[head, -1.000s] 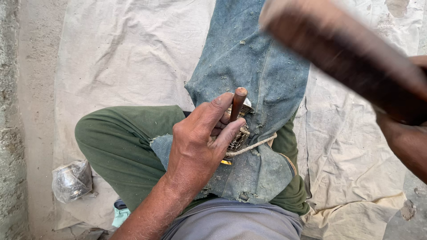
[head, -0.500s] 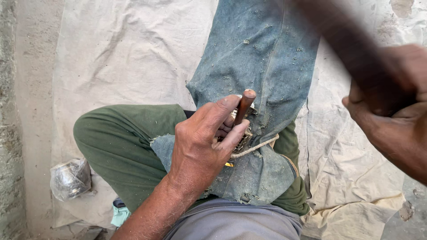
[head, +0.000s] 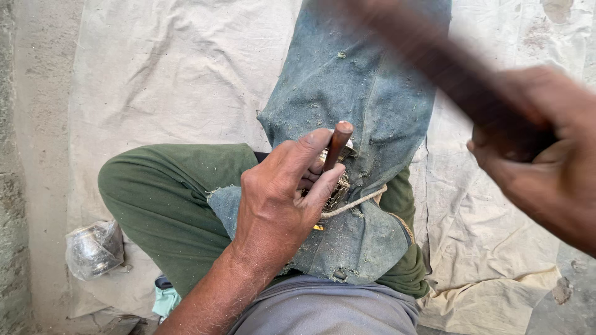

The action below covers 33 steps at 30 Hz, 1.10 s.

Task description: The person sits on the ground with a brass vessel resting on a padded lap board and hammers a punch against the vessel's surface to shape its decorative pattern. They reposition the punch and rotate the vessel between hammer strikes using a wooden mallet.

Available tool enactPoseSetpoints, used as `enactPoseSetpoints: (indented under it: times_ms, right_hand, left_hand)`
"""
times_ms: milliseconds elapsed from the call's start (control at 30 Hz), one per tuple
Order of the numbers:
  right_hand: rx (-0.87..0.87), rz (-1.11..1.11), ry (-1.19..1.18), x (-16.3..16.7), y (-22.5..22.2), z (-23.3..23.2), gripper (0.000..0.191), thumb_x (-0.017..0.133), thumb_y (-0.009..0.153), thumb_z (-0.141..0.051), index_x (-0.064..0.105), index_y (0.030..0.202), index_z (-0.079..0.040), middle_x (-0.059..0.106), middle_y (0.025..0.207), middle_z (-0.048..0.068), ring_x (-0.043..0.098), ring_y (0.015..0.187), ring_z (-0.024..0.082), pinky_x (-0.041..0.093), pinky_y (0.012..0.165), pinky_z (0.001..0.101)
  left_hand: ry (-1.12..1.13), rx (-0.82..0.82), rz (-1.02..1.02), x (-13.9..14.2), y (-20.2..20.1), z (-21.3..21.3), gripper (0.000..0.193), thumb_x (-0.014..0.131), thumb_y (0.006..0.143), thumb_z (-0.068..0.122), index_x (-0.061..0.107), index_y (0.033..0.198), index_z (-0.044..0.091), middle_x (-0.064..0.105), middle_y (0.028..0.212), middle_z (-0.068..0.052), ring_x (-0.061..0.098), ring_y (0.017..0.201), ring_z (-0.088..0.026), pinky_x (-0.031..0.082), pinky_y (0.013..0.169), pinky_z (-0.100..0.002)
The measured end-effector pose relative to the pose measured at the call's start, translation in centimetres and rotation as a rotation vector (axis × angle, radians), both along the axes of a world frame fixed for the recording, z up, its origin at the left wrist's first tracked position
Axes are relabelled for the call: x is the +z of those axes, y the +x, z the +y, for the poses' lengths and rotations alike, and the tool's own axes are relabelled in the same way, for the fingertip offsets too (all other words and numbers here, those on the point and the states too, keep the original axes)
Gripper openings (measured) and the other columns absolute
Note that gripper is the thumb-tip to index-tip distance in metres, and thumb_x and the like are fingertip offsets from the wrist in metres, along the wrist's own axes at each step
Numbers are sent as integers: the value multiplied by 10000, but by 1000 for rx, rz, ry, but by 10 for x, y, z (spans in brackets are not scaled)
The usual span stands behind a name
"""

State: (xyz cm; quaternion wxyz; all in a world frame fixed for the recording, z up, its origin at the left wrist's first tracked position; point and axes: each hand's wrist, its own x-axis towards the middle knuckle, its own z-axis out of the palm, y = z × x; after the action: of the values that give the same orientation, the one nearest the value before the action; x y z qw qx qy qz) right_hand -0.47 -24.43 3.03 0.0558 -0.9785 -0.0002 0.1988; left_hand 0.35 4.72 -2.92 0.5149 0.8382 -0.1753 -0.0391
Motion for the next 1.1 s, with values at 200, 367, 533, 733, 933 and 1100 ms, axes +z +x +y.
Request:
enactPoseSetpoints:
  times_ms: [200, 367, 533, 733, 933, 1100]
  right_hand:
    - [-145, 34, 95, -4, 0, -1, 340, 646, 909, -38, 619, 1243, -95, 680, 949, 33, 686, 790, 111, 615, 742, 267]
    - [24, 65, -117, -9, -17, -16, 450, 770, 843, -2, 636, 1264, -86, 703, 869, 58, 688, 708, 140, 603, 663, 302]
    - [-249, -195, 360, -10, -29, -25, 439, 700, 913, 14, 543, 1323, 7, 655, 876, 101, 676, 780, 157, 592, 717, 310]
    - [-90, -235, 243, -2, -12, -3, 412, 748, 851, 37, 592, 1232, 20, 686, 888, 125, 693, 754, 169, 585, 694, 319]
    - [-65, -246, 259, 4, -12, 1, 346, 754, 878, 24, 615, 1194, 20, 662, 891, 111, 670, 784, 178, 571, 736, 294]
    - [0, -109, 7, 7, -19, -4, 368, 783, 821, 44, 678, 1172, 8, 682, 908, 131, 699, 758, 185, 572, 707, 311]
  left_hand:
    - [0, 9, 48, 2, -1, 1, 438, 815, 922, 107, 616, 1312, 87, 724, 992, -77, 774, 805, -143, 667, 675, -276]
    - [-1, 16, -7, 2, -4, 2, 454, 822, 931, 118, 599, 1325, 99, 710, 1021, -88, 771, 862, -168, 662, 695, -277]
    - [-48, 28, 0, 0, -6, 4, 471, 811, 955, 118, 594, 1373, 109, 703, 998, -79, 762, 832, -161, 653, 699, -283]
    - [-28, 36, 6, -4, -7, 4, 470, 825, 933, 133, 604, 1346, 98, 706, 977, -79, 755, 786, -153, 651, 673, -287]
    - [-43, 19, 14, -2, -7, 5, 441, 817, 930, 119, 614, 1322, 97, 719, 1038, -82, 780, 856, -147, 679, 709, -267]
    - [-19, 16, -12, 0, -7, 5, 472, 819, 930, 117, 599, 1347, 96, 705, 995, -79, 769, 844, -152, 668, 707, -276]
